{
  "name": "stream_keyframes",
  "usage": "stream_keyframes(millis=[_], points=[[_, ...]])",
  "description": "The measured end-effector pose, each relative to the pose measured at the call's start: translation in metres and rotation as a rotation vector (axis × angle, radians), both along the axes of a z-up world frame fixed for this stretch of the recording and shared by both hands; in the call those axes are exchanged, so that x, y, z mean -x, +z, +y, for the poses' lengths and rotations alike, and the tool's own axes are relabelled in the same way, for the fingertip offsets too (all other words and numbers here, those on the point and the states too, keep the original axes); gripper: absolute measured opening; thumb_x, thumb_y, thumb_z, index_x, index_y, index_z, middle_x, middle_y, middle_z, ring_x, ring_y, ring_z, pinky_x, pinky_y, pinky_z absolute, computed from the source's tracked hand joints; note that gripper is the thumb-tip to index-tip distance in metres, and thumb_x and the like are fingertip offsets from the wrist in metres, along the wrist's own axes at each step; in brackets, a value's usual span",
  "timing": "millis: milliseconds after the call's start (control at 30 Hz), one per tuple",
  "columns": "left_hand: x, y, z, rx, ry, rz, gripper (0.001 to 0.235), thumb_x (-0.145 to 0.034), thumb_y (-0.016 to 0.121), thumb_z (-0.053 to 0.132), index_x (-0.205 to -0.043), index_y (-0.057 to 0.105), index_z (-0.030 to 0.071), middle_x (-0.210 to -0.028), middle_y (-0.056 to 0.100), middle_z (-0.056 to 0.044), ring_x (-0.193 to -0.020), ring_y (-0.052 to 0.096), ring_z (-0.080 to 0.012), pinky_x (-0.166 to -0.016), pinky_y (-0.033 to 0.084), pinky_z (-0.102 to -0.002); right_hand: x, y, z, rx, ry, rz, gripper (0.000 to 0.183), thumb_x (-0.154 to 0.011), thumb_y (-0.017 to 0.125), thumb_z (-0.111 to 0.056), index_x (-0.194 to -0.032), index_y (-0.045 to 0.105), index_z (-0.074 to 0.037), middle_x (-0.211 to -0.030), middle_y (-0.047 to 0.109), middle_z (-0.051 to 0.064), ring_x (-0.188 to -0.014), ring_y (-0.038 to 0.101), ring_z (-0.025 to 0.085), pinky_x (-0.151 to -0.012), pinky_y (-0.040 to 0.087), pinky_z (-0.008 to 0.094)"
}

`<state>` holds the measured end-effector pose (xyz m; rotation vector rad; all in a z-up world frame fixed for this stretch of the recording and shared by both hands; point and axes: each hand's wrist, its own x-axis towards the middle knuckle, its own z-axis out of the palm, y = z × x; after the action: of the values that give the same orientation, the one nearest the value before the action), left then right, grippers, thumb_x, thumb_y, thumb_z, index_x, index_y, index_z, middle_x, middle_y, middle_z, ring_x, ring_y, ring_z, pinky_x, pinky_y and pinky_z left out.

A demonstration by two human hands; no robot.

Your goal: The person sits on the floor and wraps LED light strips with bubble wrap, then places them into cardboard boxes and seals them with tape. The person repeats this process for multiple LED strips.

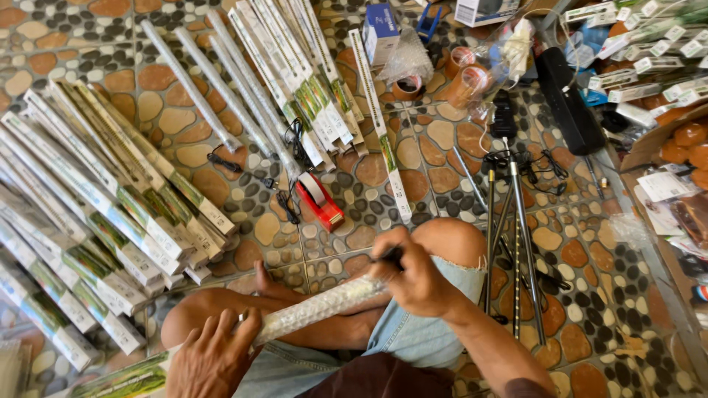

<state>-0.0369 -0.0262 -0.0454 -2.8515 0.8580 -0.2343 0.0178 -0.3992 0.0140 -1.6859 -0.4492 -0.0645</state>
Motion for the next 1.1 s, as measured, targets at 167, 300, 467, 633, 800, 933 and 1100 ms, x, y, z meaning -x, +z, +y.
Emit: stream_keyframes(millis=[167, 300, 467, 633, 800, 933, 1100], points=[[0.002, 0.037, -0.021, 0.012, 0.034, 0.162, 0.056, -0.082, 0.077, 0.053, -0.124, 0.052, 0.026, -0.104, 0.058, -0.002, -0.084, 0.065, -0.0252, -0.064, 0.053, -0.040, -0.007, 0.044, 0.035, 0.737, 0.126, -0.626, 0.098, -0.081, 0.078, -0.076, -0.140, 0.050, -0.003, -0.096, 0.058, 0.009, -0.081, 0.056, 0.026, -0.076, 0.047, 0.041], [0.006, 0.073, -0.040, 0.028, 0.134, 0.299, 0.053, -0.084, 0.078, 0.052, -0.122, 0.053, 0.026, -0.109, 0.062, -0.002, -0.090, 0.068, -0.0269, -0.066, 0.059, -0.042, -0.012, 0.038, 0.045, 1.126, -0.023, -0.967, 0.005, -0.106, 0.062, -0.007, -0.102, 0.061, -0.010, -0.082, 0.050, 0.003, -0.068, 0.050, 0.019, -0.060, 0.043, 0.033], [0.001, 0.081, -0.059, 0.040, 0.142, 0.406, 0.056, -0.082, 0.083, 0.055, -0.117, 0.053, 0.024, -0.100, 0.062, -0.002, -0.087, 0.070, -0.0311, -0.063, 0.057, -0.046, -0.005, 0.017, 0.052, 1.208, 0.041, -0.922, 0.019, -0.097, 0.058, -0.003, -0.085, 0.053, -0.016, -0.066, 0.049, -0.001, -0.055, 0.053, 0.017, -0.051, 0.046, 0.033], [-0.030, 0.089, -0.089, 0.236, 0.162, 0.732, 0.131, -0.065, 0.103, 0.043, -0.161, 0.023, 0.008, -0.127, 0.067, -0.021, -0.087, 0.074, -0.0490, -0.063, 0.056, -0.060, 0.001, 0.002, 0.072, 1.204, 0.129, -0.846, 0.024, -0.088, 0.055, 0.003, -0.077, 0.054, -0.018, -0.059, 0.051, 0.000, -0.048, 0.050, 0.016, -0.046, 0.044, 0.034], [-0.026, 0.051, -0.084, 0.191, 0.129, 0.349, 0.057, -0.082, 0.058, -0.001, -0.129, 0.026, 0.008, -0.124, 0.051, -0.028, -0.079, 0.062, -0.0349, -0.058, 0.054, -0.046, -0.013, -0.001, 0.059, 1.220, 0.069, -0.831, 0.023, -0.097, 0.066, -0.017, -0.078, 0.053, -0.018, -0.063, 0.051, -0.001, -0.048, 0.051, 0.014, -0.048, 0.042, 0.032], [-0.017, 0.063, -0.091, 0.225, 0.244, 0.305, 0.025, -0.069, 0.069, 0.022, -0.093, 0.061, 0.016, -0.076, 0.069, -0.007, -0.069, 0.070, -0.0338, -0.060, 0.053, -0.047, -0.005, 0.013, 0.059, 1.212, 0.111, -0.842, 0.030, -0.096, 0.057, 0.004, -0.077, 0.052, -0.018, -0.061, 0.052, -0.001, -0.051, 0.053, 0.014, -0.048, 0.044, 0.030], [-0.017, 0.080, -0.105, 0.170, 0.269, 0.435, 0.023, -0.069, 0.066, 0.023, -0.089, 0.059, 0.016, -0.076, 0.070, -0.007, -0.062, 0.071, -0.0365, -0.050, 0.052, -0.050, 0.008, 0.029, 0.064, 1.188, 0.051, -0.896, 0.032, -0.106, 0.054, -0.021, -0.075, 0.050, -0.020, -0.063, 0.047, -0.001, -0.053, 0.049, 0.016, -0.053, 0.039, 0.033]])
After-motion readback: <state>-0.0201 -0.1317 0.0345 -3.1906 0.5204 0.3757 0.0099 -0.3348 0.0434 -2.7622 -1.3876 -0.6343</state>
